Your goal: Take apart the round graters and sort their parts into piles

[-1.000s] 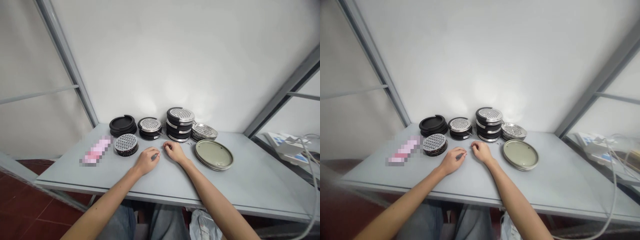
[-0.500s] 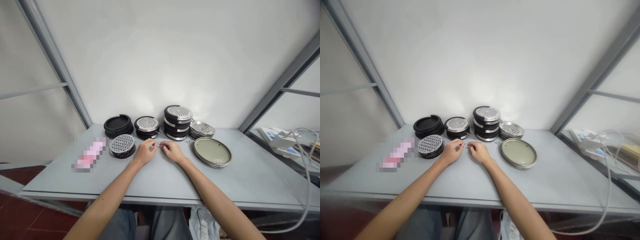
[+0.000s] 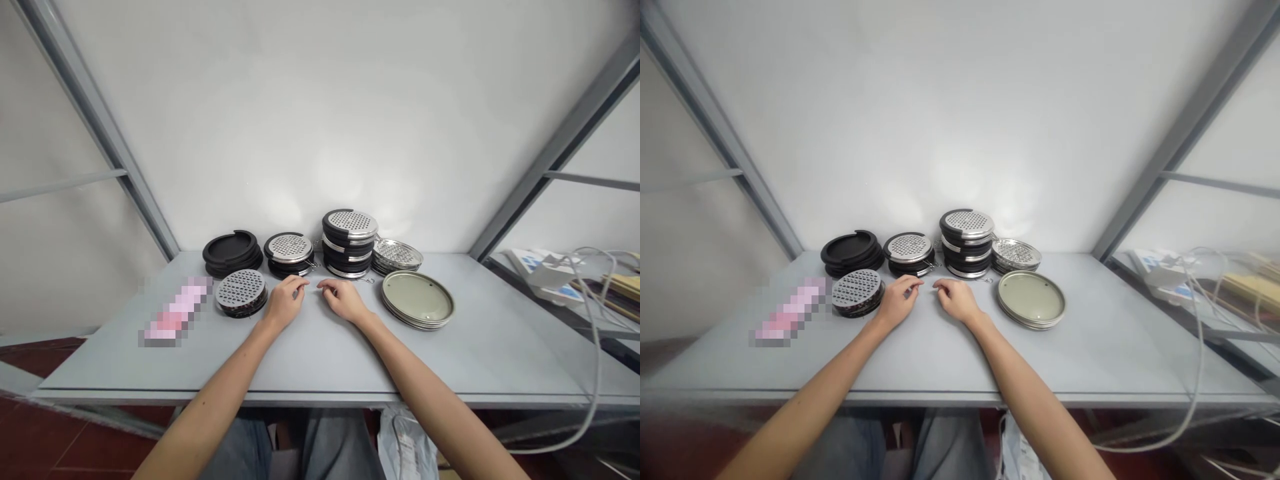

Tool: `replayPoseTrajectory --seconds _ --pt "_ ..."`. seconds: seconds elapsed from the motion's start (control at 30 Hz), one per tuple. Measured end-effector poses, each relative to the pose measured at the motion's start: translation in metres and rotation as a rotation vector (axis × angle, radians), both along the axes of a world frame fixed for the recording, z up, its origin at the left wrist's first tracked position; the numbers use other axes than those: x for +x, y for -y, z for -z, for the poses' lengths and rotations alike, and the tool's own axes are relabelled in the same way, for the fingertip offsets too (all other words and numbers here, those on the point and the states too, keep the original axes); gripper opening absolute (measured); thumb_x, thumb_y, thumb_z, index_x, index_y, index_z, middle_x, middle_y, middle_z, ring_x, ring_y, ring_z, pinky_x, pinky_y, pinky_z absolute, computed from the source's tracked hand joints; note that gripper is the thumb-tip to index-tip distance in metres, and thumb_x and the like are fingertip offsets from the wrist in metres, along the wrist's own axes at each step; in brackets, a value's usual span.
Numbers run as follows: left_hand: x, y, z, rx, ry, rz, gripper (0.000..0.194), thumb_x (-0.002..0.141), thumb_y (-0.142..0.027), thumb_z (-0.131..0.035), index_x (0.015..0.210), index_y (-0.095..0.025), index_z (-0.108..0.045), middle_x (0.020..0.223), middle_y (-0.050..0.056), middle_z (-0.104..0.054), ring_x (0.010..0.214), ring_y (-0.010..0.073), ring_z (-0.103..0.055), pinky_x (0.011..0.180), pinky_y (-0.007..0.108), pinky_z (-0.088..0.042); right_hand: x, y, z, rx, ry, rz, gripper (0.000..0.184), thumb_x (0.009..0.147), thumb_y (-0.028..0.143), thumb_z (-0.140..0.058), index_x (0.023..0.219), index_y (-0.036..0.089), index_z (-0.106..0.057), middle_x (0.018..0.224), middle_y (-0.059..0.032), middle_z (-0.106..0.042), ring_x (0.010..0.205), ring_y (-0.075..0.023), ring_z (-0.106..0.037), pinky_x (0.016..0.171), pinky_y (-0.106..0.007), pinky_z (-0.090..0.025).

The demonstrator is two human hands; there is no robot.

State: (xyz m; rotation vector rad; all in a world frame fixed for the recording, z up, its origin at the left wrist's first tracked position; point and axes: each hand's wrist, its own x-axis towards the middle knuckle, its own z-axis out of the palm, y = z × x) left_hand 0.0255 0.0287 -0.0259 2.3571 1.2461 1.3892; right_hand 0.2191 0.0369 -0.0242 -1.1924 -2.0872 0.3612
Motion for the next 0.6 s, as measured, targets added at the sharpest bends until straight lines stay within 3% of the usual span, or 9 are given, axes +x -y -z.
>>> replayPoseTrajectory --seconds 0.37,0.6 --pt "0.003 0.004 0.001 -0.034 -0.074 -0.026 0.024 0.082 -0.009 -0.051 0.097 -0.019 -0.066 0.088 0.003 -0.067 0.077 0.0150 -0.062 0.072 0.027 -0.049 0.006 -0.005 0.000 -0.018 0.014 0.045 0.029 0.080 0.016 -0.047 0.095 0.017 -0.071 0.074 -0.0030 -0.069 0.062 -0.0149 -0.057 0.063 -0.025 -0.042" --pt "0.008 0.021 0.001 -0.063 -0.141 0.054 0.026 0.085 -0.011 -0.049 0.103 -0.020 -0.065 0.088 0.004 -0.067 0.078 0.0160 -0.063 0.075 0.029 -0.051 0.003 -0.008 0.007 -0.026 0.054 0.025 0.029 0.079 0.015 -0.046 0.093 0.020 -0.071 0.087 -0.0038 -0.072 0.077 -0.0175 -0.063 0.072 -0.027 -0.044"
